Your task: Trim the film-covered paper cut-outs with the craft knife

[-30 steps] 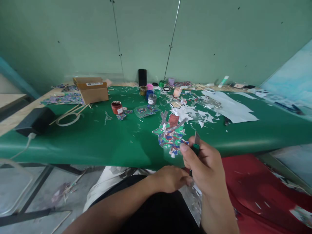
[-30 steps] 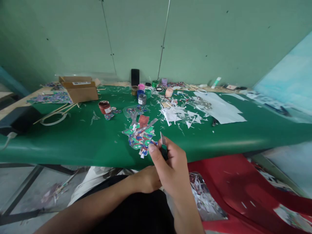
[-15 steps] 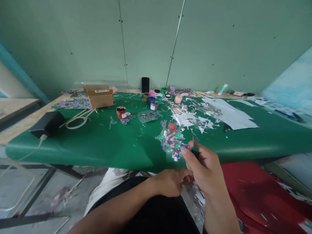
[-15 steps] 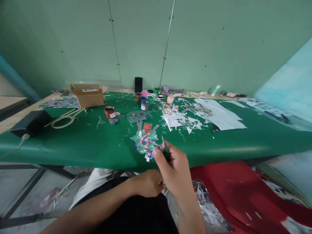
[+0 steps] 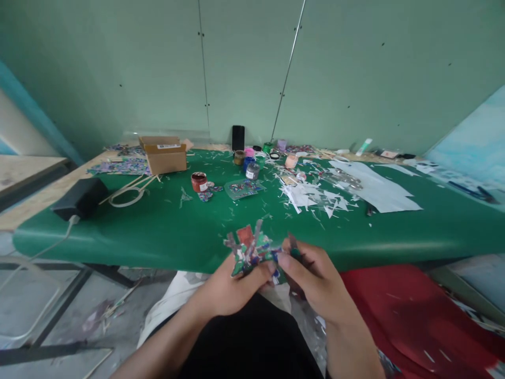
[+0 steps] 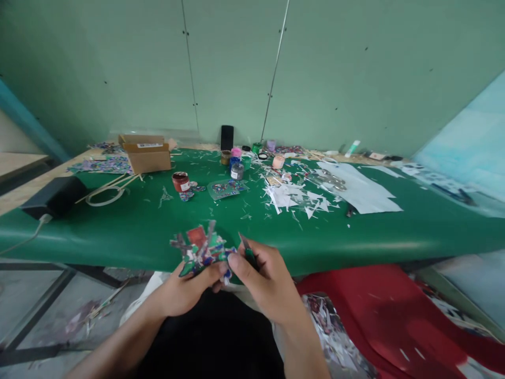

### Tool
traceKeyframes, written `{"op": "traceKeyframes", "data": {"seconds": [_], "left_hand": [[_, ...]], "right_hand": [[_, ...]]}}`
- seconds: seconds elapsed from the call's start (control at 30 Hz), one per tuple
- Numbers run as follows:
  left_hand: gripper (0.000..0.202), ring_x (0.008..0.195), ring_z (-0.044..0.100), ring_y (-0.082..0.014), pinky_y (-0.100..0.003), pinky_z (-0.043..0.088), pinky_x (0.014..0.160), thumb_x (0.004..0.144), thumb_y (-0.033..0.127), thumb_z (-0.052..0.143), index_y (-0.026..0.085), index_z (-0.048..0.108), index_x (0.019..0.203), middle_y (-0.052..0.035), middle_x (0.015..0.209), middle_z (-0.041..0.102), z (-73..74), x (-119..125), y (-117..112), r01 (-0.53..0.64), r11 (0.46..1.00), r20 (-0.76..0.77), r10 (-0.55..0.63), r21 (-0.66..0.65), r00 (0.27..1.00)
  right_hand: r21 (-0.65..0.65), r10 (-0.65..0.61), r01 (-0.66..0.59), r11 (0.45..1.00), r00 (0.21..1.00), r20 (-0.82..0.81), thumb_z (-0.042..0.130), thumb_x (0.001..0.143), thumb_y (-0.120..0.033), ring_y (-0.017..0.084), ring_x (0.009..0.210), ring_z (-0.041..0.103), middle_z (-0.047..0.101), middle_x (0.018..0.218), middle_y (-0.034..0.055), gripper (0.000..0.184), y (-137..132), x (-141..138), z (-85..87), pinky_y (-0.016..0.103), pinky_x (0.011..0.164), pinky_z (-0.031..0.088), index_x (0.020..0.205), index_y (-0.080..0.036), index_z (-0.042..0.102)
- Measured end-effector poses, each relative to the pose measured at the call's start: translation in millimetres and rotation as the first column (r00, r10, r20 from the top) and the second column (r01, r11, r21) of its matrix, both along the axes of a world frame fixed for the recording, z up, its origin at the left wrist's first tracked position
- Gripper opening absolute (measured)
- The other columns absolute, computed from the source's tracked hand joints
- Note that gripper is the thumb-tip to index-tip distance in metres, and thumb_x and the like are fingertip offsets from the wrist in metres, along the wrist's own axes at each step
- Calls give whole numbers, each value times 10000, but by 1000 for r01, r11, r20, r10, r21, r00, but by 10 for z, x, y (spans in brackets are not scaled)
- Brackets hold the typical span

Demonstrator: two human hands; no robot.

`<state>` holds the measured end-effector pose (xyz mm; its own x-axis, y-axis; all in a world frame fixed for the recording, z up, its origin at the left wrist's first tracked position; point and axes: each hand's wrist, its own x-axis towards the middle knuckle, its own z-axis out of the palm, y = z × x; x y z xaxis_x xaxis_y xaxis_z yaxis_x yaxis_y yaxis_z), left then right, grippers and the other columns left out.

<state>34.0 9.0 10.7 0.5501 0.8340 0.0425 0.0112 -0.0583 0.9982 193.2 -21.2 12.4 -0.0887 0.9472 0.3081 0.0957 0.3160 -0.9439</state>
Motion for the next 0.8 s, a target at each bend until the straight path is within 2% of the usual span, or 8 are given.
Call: {"op": "traceKeyframes", "data": {"seconds": [0.07, 0.17, 0.23, 0.3, 0.33, 0.47, 0.57, 0.8], "left_hand": [[450, 518, 443, -112, -248, 416, 542, 826, 493, 563, 202, 428, 511, 29, 500, 448, 111, 12, -33, -203, 979, 22, 204, -19, 979], [496, 484, 424, -111, -241, 393, 484, 758, 559, 599, 209, 413, 461, 26, 450, 419, 249, 33, -59, -349, 934, 29, 352, -71, 936], [489, 467, 416, -106, -235, 385, 464, 724, 563, 626, 209, 425, 455, 29, 434, 414, 294, 43, -65, -385, 918, 33, 389, -89, 920], [477, 456, 410, -101, -229, 398, 469, 717, 547, 639, 208, 430, 454, 34, 423, 412, 309, 50, -70, -401, 911, 47, 407, -101, 912], [471, 453, 407, -99, -227, 406, 474, 713, 537, 651, 208, 430, 457, 37, 421, 412, 309, 53, -74, -405, 908, 57, 413, -106, 909], [456, 459, 393, -91, -217, 428, 495, 713, 498, 678, 210, 420, 474, 46, 442, 410, 296, 63, -102, -400, 909, 110, 412, -117, 905], [429, 468, 386, -93, -218, 431, 515, 775, 456, 618, 211, 417, 485, 42, 465, 412, 278, 52, -119, -363, 929, 109, 369, -74, 923], [422, 499, 399, -96, -211, 405, 529, 835, 399, 532, 217, 360, 495, 42, 488, 391, 250, 30, -105, -311, 950, 61, 312, -14, 948]], "right_hand": [[98, -159, 153, 983, 986, 53, 498, 949, -372, 79, 441, 299, 338, 549, -86, 267, -5, -68, -51, 213, 423, 277, 731, -218, 488], [319, -395, 323, 891, 898, 193, 442, 970, -263, 100, 496, 490, 519, 609, -47, 189, 3, -187, -129, 214, 495, 400, 827, -212, 554], [474, -507, 352, 807, 824, 252, 432, 960, -203, 140, 659, 643, 670, 775, 12, 167, 22, -266, -167, 238, 619, 494, 931, -208, 597], [581, -563, 332, 743, 780, 274, 425, 951, -167, 176, 794, 697, 719, 907, 58, 205, 43, -328, -189, 270, 701, 537, 1033, -201, 610], [610, -573, 315, 727, 768, 286, 424, 947, -156, 184, 806, 703, 723, 923, 70, 226, 52, -351, -195, 279, 703, 548, 1067, -196, 611], [656, -594, 276, 702, 736, 325, 408, 931, -134, 179, 657, 674, 699, 807, 73, 263, 69, -393, -206, 277, 584, 547, 1096, -171, 610], [674, -614, 279, 684, 719, 326, 409, 922, -129, 181, 636, 664, 687, 782, 76, 262, 73, -404, -218, 276, 573, 548, 1096, -156, 604], [629, -579, 304, 715, 762, 290, 395, 915, -93, 162, 651, 691, 715, 793, 52, 267, 75, -471, -257, 236, 596, 546, 1108, -172, 562]]}}
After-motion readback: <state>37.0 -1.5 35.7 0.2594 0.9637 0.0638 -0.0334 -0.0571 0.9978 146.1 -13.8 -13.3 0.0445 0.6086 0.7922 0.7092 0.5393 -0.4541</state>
